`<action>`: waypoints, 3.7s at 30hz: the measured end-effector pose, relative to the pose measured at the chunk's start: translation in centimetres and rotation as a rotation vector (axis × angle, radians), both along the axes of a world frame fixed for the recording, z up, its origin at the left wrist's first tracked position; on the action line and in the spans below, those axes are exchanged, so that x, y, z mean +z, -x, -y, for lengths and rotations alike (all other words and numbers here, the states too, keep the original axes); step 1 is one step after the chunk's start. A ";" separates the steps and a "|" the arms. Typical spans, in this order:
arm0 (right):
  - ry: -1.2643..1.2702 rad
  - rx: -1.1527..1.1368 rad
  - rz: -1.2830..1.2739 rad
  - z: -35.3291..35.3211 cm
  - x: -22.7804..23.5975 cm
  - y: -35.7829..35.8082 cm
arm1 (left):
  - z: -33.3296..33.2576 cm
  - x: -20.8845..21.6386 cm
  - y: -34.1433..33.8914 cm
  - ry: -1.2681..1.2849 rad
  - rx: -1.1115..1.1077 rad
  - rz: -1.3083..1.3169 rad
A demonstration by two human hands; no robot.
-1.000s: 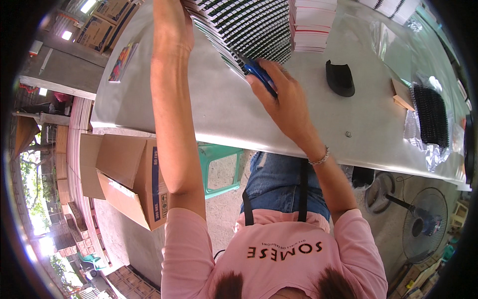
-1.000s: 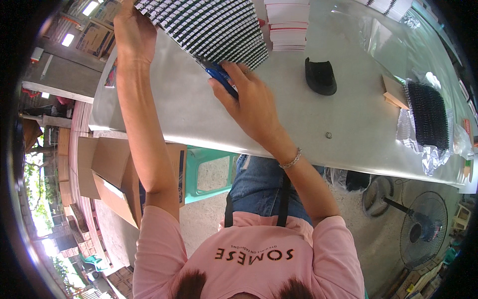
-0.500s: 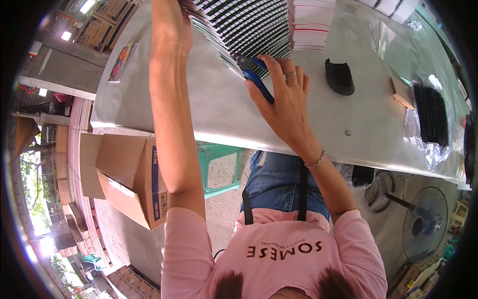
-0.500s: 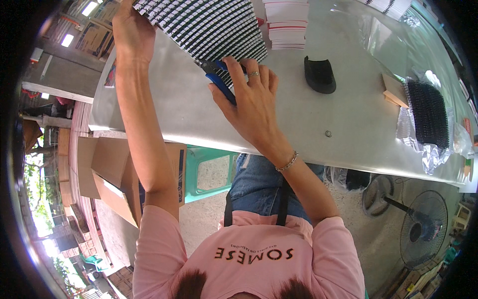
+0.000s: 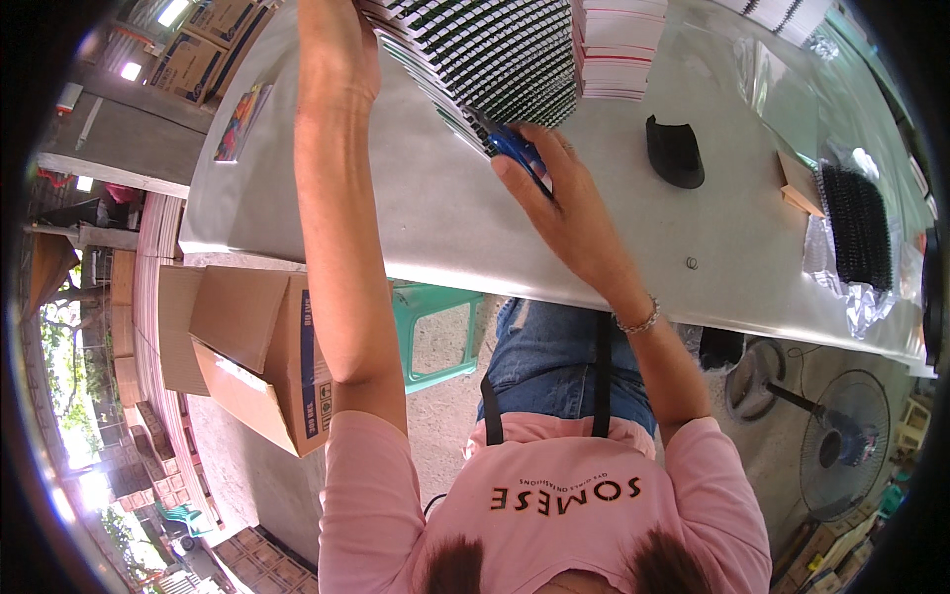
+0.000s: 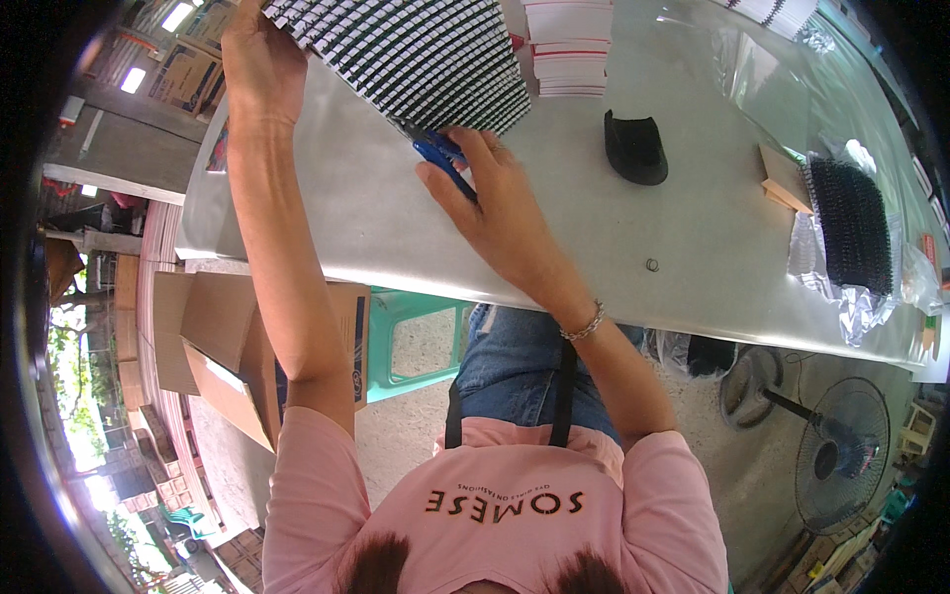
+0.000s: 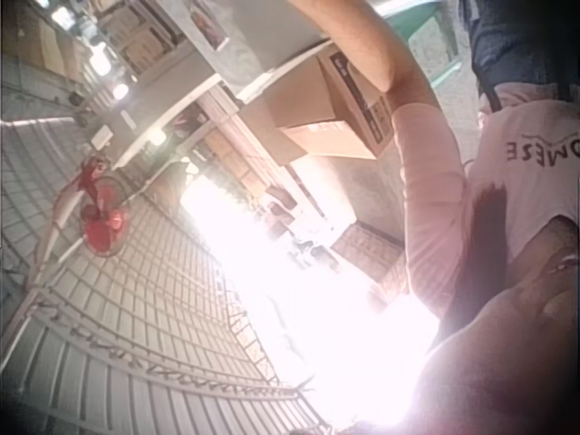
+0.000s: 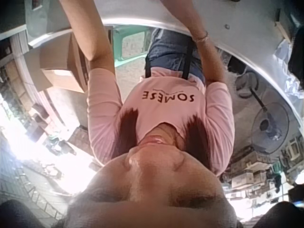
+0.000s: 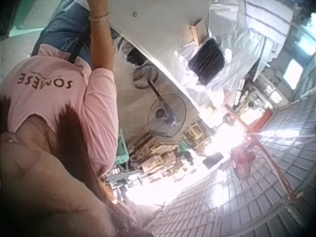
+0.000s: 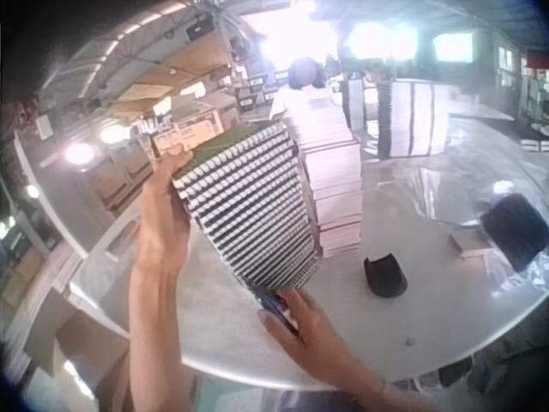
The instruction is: The person uses a pair of pliers to trim and finish the ends of plastic spiral bindings on a stack of notebooks.
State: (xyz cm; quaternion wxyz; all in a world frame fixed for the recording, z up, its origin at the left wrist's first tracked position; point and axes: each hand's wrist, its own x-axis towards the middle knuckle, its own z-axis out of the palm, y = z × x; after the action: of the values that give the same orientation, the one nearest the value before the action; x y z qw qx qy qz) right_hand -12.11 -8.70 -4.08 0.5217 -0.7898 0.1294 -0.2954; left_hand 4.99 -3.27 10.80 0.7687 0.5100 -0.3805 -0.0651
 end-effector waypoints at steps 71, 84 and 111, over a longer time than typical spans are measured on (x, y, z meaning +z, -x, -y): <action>0.069 -0.089 0.062 -0.1 -1.5 0.6 | -0.3 -0.2 -1.7 -0.029 0.001 0.023; 0.605 -0.401 0.108 -0.3 -3.8 0.3 | 0.3 0.1 -0.6 0.027 -0.002 -0.001; 0.519 -0.346 0.071 0.2 -4.4 1.0 | -0.9 0.2 -7.9 0.177 -0.382 -0.379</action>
State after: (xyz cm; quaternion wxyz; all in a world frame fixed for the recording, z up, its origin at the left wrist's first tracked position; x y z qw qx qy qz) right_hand -13.12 -8.93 -8.52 0.2488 -0.8522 0.1639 -0.4302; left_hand 12.86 -2.37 11.01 0.8416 0.3384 -0.3233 -0.2695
